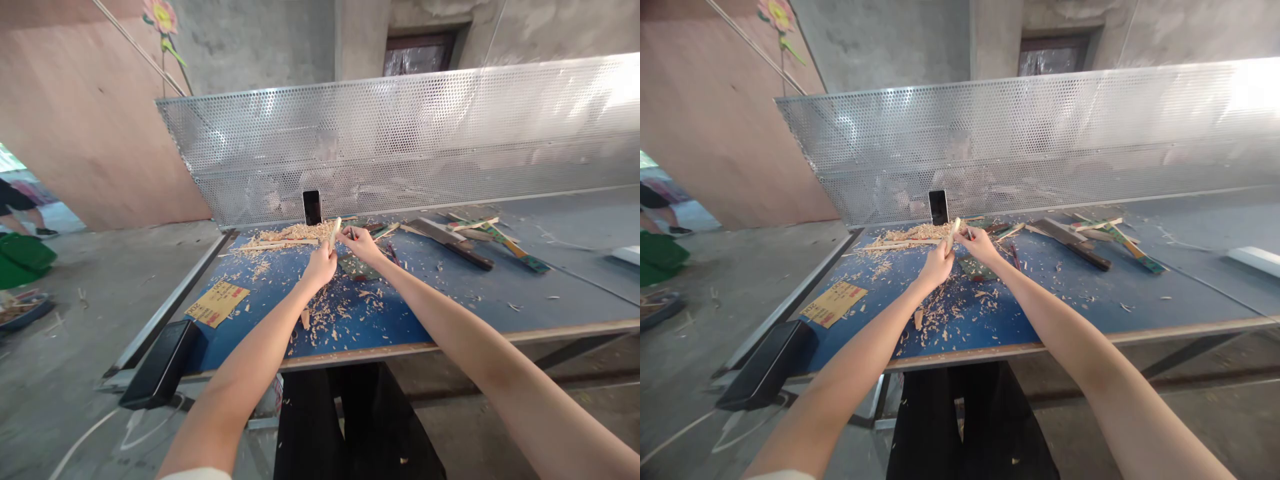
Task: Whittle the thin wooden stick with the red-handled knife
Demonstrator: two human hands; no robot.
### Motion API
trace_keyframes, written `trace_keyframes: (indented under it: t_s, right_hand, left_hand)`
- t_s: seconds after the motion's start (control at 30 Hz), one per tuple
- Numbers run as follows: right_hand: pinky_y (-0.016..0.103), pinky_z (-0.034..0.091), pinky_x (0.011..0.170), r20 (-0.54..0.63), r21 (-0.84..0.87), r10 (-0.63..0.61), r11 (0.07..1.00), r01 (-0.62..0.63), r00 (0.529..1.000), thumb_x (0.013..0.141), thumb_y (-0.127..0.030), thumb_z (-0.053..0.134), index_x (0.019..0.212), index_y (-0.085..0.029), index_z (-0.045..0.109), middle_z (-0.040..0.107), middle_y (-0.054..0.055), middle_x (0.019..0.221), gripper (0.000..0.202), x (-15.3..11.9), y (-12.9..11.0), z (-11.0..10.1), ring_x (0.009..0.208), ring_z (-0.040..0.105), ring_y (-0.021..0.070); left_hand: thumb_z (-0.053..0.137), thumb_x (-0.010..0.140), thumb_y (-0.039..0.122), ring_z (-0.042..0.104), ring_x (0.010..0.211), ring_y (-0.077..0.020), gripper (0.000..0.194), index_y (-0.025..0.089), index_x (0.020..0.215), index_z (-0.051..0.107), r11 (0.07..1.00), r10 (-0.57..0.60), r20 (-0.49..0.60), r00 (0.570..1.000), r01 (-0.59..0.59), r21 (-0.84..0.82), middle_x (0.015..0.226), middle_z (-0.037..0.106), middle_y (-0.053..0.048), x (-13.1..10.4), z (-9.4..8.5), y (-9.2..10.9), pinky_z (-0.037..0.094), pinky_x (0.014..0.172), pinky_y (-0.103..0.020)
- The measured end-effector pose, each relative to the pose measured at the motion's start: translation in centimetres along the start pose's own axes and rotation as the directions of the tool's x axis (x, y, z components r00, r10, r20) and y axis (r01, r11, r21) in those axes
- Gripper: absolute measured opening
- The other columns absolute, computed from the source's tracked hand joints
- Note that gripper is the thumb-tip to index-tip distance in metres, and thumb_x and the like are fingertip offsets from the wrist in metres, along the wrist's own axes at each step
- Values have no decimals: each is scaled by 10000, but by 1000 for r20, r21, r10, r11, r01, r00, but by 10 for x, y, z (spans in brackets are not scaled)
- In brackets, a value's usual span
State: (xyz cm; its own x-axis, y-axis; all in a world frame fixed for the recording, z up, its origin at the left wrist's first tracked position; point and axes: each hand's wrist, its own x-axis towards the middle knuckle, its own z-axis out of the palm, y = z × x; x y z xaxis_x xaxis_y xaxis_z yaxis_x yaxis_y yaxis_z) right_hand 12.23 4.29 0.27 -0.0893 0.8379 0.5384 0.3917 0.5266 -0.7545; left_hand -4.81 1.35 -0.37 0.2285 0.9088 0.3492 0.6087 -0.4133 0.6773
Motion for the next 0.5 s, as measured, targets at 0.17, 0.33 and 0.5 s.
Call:
trace_keyframes:
  t_s: [0.17,0.33,0.5]
  right_hand:
    - [272,376,680,37,-70,38,997,-35,999,915,-509,554,845,-215,612,537,-12,723,307,-2,-6,-2,707,440,156]
    - [262,371,679,34,-50,-16,999,18,999,908,-485,536,799,-215,572,507,-27,710,293,-1,-5,-2,687,428,144]
    - [256,319,619,20,-136,-59,989,61,998,930,-408,507,746,-224,520,443,-45,653,261,-1,-3,-3,628,383,131]
  left_hand:
    - [566,952,227,575,651,-242,50,232,997,544,998,11,10,1000,-10,-67,670,516,-31,0,-2,-4,392,659,-309]
    - [551,964,244,551,614,-243,94,221,1055,552,999,11,41,999,-9,-53,663,512,-34,-1,-5,-3,382,634,-310]
    - [574,957,235,512,568,-221,94,221,1047,553,996,18,53,998,-14,-92,663,513,-27,0,-4,-2,360,609,-303]
